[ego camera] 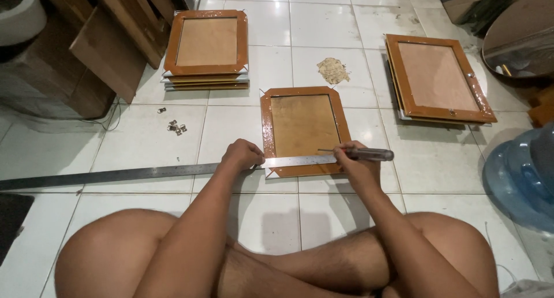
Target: Measuring and attaching metal clips to the back of wooden picture frames using a hand tool.
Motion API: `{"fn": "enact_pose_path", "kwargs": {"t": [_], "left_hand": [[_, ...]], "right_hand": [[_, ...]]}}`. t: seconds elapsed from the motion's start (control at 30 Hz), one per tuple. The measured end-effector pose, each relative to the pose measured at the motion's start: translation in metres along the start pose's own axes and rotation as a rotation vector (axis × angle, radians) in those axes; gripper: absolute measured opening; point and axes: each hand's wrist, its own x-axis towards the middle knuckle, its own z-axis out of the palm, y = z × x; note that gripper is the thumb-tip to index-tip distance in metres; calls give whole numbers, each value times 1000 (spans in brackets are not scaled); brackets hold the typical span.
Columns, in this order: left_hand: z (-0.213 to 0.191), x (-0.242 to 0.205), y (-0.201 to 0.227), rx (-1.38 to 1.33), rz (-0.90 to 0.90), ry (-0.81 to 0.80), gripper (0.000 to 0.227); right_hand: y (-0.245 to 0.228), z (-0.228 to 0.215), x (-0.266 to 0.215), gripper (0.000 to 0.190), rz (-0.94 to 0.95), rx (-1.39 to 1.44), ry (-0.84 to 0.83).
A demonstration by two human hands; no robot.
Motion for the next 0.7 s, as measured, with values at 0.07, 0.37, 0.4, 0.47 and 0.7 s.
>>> {"fn": "enact_pose_path", "kwargs": {"t": [0.07,0.37,0.4,0.47,0.7], "left_hand": [[0,-1,0,-7,-4,-4,26],[4,9,-8,-21,-13,4,23],[4,11,-8,-18,-14,6,23],[4,13,-8,-16,-15,10,22],[4,11,-8,-33,-26,14,23]], "right_hand": [[-5,4,-7,21,5,17,-34],[11,13,-6,13,-182,-236,-105],[10,13,-7,13,-169,-231,-116],[7,13,-7,14,-159,-226,-128],[3,13,-9,16,-159,-278,-166]]}}
